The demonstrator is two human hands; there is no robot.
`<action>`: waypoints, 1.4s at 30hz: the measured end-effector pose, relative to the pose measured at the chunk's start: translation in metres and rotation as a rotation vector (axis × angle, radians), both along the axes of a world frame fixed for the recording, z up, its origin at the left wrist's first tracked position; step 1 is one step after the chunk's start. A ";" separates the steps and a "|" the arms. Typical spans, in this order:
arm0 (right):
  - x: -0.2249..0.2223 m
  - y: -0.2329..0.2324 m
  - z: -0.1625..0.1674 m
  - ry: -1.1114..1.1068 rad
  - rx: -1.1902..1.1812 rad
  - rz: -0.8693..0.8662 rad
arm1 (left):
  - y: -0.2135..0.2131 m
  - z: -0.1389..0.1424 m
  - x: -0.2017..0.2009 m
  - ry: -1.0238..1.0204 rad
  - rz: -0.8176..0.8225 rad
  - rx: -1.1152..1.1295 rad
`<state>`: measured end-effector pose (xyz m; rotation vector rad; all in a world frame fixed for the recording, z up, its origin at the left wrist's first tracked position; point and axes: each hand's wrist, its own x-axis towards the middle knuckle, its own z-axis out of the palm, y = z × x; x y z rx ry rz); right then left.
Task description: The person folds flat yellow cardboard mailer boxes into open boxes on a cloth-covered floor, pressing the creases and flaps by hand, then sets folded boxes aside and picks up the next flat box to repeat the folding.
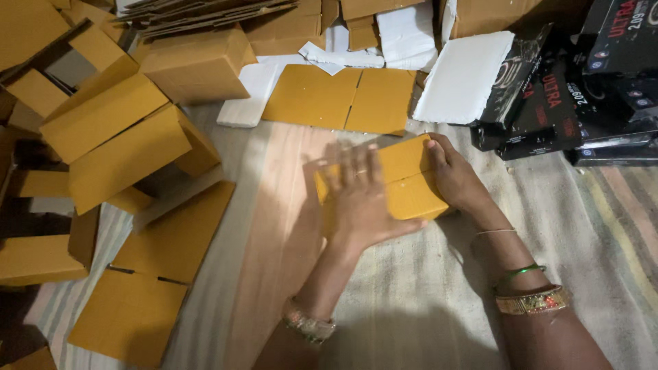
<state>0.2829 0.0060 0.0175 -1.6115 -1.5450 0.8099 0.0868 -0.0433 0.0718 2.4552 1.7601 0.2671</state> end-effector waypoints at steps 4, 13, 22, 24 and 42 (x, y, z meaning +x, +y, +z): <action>0.002 0.008 -0.005 0.006 -0.078 -0.032 | 0.031 -0.006 0.051 -0.015 -0.151 0.063; -0.011 -0.002 0.006 -0.010 -0.063 0.007 | 0.043 -0.009 0.042 -0.040 -0.169 -0.008; -0.016 -0.003 0.017 -0.104 -0.035 0.022 | 0.013 -0.004 -0.034 -0.071 -0.137 0.101; -0.015 -0.002 0.015 -0.105 -0.031 0.034 | 0.008 -0.004 -0.047 -0.042 -0.108 0.079; -0.010 -0.004 0.008 -0.049 -0.085 0.004 | 0.006 0.009 0.023 -0.004 -0.080 -0.015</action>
